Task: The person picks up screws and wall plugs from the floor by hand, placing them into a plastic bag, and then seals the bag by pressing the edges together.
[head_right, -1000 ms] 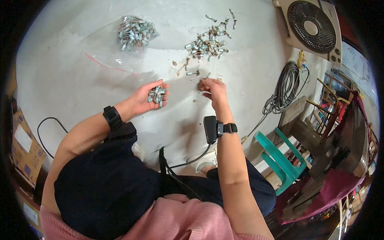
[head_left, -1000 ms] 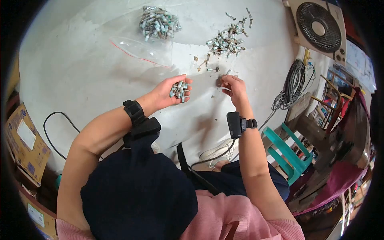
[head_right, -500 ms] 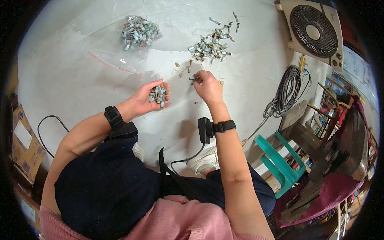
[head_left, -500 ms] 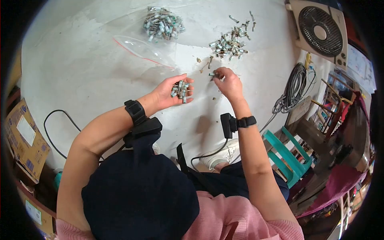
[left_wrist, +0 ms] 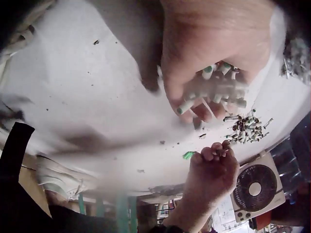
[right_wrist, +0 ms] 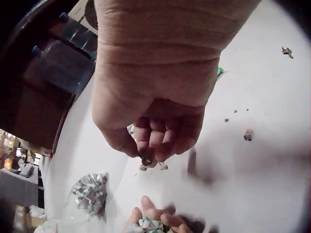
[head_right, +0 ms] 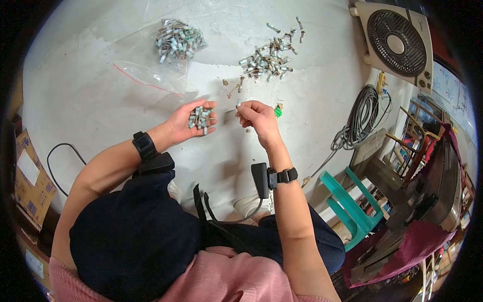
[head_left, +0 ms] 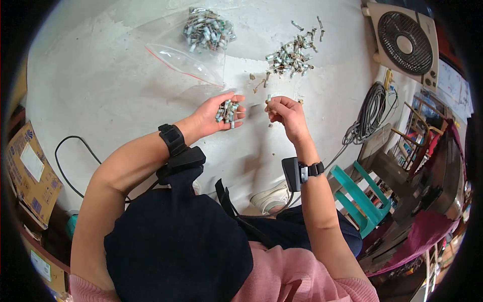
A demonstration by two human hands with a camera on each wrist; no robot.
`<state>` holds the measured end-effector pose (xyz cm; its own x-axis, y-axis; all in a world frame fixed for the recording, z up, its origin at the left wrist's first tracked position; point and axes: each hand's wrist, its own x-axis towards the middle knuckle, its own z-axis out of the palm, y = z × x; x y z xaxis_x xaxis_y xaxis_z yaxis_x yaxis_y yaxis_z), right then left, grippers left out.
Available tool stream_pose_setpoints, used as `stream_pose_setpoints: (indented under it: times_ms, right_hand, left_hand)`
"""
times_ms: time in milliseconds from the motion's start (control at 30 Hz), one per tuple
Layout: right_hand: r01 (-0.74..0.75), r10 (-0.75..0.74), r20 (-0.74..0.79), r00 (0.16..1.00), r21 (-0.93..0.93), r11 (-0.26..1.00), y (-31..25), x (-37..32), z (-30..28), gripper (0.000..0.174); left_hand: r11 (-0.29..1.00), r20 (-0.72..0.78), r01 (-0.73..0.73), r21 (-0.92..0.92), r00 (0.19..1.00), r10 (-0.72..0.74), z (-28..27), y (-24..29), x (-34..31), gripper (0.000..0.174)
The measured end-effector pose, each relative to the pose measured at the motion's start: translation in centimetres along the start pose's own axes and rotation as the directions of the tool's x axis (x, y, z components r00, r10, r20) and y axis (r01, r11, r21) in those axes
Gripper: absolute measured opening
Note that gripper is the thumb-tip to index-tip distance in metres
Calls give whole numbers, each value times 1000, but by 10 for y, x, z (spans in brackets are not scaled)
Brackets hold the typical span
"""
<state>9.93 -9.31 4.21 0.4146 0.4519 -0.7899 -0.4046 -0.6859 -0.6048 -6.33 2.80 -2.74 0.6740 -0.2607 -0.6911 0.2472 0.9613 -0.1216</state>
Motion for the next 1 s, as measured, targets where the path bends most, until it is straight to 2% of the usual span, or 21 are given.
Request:
stream_pose_setpoints:
  times_ms: [200,267,300,367,400,433,467,500,567,733,800,833,867,900,933,967,1000]
  right_hand:
    - [18,-18,51,999,16,1000,-7,-8,7,14]
    - [76,-59,153,986,-107,991,-12,-13,11,15]
    - [78,-60,155,986,-108,991,-15,-13,13,15]
    - [141,-93,173,981,-292,946,-17,-11,16,21]
    - [142,-94,175,980,-291,946,-15,-2,15,21]
    - [264,-270,60,961,-487,833,-9,13,11,22]
    - [327,-454,-16,891,-670,666,-4,27,8,24]
    - [331,-457,-15,889,-669,666,-3,35,8,24]
    - [312,-603,-21,798,-840,443,0,52,9,27]
    - [347,-567,6,824,-795,497,14,67,-8,20]
    - [312,-529,-65,846,-744,591,19,63,-16,20]
    - [281,-445,-113,888,-633,722,22,62,-18,22]
    - [282,-447,-112,888,-634,720,24,60,-22,22]
    - [191,-273,-189,943,-364,912,18,50,-20,22]
    - [69,-78,-204,976,-53,996,12,40,-18,23]
    - [56,-47,-159,986,52,997,8,32,-16,25]
    - [57,-48,-158,986,52,997,4,25,-13,25]
  left_hand:
    - [1000,12,6,1,1000,-6,2,0,-1,33]
    - [1000,27,4,-7,1000,-4,3,1,-1,33]
    - [999,50,18,-44,999,-16,3,1,-2,33]
    - [996,72,31,-81,997,-25,4,1,-4,33]
    - [996,67,27,-81,998,-22,5,1,-4,33]
    - [997,62,24,-80,998,-19,5,1,-4,32]
    - [997,61,23,-78,998,-18,4,2,-4,32]
    - [998,68,22,-67,998,-18,2,2,-4,32]
    - [998,70,15,-55,997,-11,-2,3,-4,32]
    - [999,80,-13,-43,997,17,-4,2,-9,31]
    - [999,85,2,-54,996,3,-4,1,-8,31]
    - [998,88,16,-63,996,-11,-4,1,-7,31]
    - [998,90,15,-63,996,-9,-4,1,-6,31]
    - [999,90,15,-50,996,-10,-3,1,-6,31]
    - [999,89,14,-38,996,-11,-3,1,-7,32]
    - [999,88,12,-38,996,-8,-2,1,-7,32]
    - [999,94,17,-27,995,-15,-1,1,-8,32]
